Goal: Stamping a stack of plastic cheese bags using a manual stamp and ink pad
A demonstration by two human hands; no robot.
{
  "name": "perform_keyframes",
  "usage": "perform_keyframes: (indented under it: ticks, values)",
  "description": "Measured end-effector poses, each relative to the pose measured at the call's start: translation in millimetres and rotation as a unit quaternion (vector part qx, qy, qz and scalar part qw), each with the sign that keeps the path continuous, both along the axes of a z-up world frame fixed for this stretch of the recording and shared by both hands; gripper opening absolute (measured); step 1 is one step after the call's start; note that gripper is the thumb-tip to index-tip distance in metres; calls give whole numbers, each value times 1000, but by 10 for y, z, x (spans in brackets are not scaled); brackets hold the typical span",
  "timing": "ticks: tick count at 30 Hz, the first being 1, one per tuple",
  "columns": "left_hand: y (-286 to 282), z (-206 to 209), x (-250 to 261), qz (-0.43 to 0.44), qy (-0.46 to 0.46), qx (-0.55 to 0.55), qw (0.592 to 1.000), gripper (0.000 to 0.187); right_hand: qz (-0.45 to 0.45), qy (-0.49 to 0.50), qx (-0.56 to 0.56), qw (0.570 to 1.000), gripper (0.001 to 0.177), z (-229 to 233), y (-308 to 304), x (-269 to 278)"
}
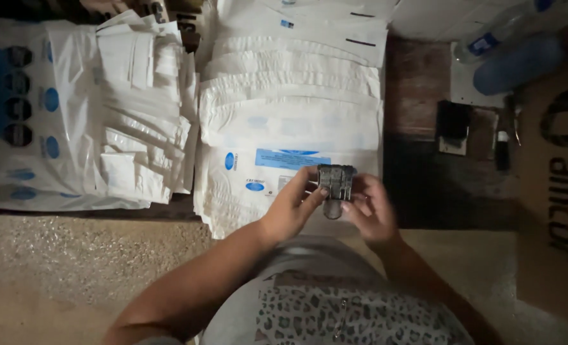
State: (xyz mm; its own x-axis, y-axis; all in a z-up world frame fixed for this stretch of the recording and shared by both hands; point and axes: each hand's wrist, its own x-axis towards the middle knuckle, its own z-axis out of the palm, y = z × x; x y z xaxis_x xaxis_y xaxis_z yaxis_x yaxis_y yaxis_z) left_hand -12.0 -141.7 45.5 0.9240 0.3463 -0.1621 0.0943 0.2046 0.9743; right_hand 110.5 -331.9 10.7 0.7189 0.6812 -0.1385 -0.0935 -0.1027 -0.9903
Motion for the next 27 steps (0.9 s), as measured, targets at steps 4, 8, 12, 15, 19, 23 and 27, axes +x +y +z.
perform_keyframes:
  ticks: [4,8,12,15,19,23,27]
  values:
    - [24,185,-90,5,6,6,1000,32,46,-66,-10,997,68,100,21,71]
    - [-1,482,-134,1,25,59,998,31,107,-164,-57,979,59,338,83,80]
    - [15,400,-177,-37,50,90,994,35,124,-212,-61,967,52,462,131,54]
    - [2,449,-207,-63,63,94,992,33,143,-269,-79,949,58,381,28,125]
    - [-31,435,-278,-63,29,70,995,34,147,-242,-128,951,57,546,37,41]
    - [-58,493,-297,-63,5,65,996,36,148,-248,-166,943,62,610,4,-4]
    - [-52,388,-321,-65,-19,82,994,37,120,-260,-188,940,62,643,-12,-52]
